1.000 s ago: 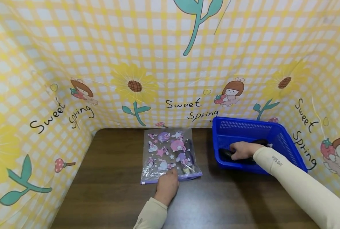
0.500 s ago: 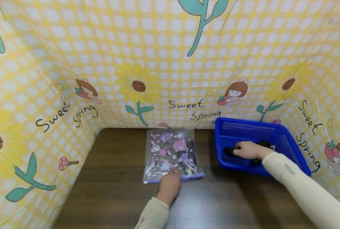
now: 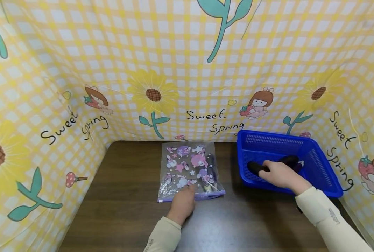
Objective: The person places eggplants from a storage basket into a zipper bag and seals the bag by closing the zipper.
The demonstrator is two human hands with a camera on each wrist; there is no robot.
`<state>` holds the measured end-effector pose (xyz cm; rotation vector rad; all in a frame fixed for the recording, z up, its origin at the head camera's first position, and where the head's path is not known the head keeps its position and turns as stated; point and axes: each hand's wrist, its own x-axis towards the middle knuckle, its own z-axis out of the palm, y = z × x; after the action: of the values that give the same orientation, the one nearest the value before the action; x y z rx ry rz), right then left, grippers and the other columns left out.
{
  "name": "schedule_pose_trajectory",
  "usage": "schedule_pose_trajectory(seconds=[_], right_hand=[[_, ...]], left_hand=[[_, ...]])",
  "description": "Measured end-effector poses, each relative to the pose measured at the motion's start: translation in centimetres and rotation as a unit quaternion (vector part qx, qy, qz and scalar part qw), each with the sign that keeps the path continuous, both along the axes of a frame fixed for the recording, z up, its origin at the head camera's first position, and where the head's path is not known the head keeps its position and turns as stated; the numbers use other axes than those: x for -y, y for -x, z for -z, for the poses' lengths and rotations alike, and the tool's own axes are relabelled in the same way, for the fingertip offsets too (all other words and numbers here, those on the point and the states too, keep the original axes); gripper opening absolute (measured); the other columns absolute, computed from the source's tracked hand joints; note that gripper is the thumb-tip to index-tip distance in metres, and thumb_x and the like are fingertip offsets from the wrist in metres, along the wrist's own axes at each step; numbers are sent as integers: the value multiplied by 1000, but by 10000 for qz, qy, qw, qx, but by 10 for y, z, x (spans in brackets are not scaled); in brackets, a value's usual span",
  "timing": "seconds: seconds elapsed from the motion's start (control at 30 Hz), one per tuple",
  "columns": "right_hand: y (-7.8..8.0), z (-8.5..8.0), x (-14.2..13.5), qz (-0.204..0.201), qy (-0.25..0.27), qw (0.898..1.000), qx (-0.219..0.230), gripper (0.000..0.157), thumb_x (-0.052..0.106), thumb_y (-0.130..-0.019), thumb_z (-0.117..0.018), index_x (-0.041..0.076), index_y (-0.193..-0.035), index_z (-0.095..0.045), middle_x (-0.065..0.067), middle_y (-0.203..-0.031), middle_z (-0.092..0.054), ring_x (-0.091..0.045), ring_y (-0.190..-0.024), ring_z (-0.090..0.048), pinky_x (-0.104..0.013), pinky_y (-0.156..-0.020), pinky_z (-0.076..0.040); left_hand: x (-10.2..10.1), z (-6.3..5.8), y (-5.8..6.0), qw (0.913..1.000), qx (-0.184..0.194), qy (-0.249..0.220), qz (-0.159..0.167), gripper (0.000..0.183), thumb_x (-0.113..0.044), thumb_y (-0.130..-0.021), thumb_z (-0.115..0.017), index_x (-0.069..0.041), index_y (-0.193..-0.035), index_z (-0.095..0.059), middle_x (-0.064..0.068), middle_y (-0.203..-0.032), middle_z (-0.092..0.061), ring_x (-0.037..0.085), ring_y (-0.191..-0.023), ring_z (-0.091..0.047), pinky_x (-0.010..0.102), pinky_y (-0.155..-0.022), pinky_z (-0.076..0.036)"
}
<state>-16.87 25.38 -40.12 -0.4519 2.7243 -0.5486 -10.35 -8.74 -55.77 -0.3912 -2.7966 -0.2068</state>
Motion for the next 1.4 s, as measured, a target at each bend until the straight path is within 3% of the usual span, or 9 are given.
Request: schedule_pose_trajectory(seconds=[0.23, 0.43, 0.6, 0.8, 1.0, 1.23, 1.4], right_hand=[[-29, 10, 23, 118, 637, 9978, -152, 31, 26, -96, -59, 4, -118, -59, -2, -79, -57, -17, -67, -53, -37, -64, -43], [-51, 32, 44, 271, 1142, 9914, -585, 29, 19, -90, -64, 7, -117, -62, 0, -82, -58, -14, -67, -53, -33, -61, -45], [-70, 60, 66, 12, 1418, 9846, -1023, 28, 17, -84, -71, 9, -110, -66, 2, -87, -63, -12, -72, -55, -32, -64, -47], [-87, 84, 95, -529, 1352, 9862, -798, 39, 24, -83, -75, 7, -117, -66, 0, -99, -66, -12, -81, -58, -34, -70, -49], [-96, 100, 120, -728, 1213, 9885, -542, 40, 27, -84, -76, 9, -118, -64, 0, -100, -66, -14, -81, -58, -36, -69, -48], [-96, 117, 142, -508, 1329, 9842, -1056, 42, 23, -82, -79, 3, -116, -65, -10, -106, -69, -28, -92, -65, -47, -78, -51], [-95, 127, 156, -135, 1272, 9836, -1274, 34, 22, -81, -81, 4, -106, -67, -6, -94, -68, -25, -81, -64, -44, -69, -50]], left_hand=[[7, 0, 2, 9997, -123, -177, 99, 40, -2, -66, -75, 4, -104, -62, 15, -80, -56, 24, -54, -56, 39, -45, -48], [7, 1, 2, 9994, -192, -248, 147, 33, 0, -66, -75, -1, -95, -59, 12, -80, -50, 24, -55, -54, 38, -43, -45], [7, 1, 1, 9997, -143, -120, 129, 35, -3, -68, -77, -2, -99, -59, 13, -82, -53, 27, -62, -56, 38, -45, -47], [6, 0, 0, 9997, -202, -16, 160, 36, -8, -71, -78, -1, -101, -58, 14, -82, -57, 28, -64, -58, 39, -47, -48], [5, 1, 1, 9992, -362, -35, 156, 33, -12, -74, -74, 3, -100, -60, 14, -82, -58, 29, -65, -59, 41, -48, -49], [3, -1, -1, 9998, -185, 13, 51, 33, -14, -75, -76, 2, -99, -60, 14, -84, -58, 29, -67, -60, 41, -50, -50], [3, -3, -1, 9999, -144, 60, 18, 30, -14, -76, -75, 1, -97, -60, 14, -85, -59, 28, -67, -60, 40, -50, -51]])
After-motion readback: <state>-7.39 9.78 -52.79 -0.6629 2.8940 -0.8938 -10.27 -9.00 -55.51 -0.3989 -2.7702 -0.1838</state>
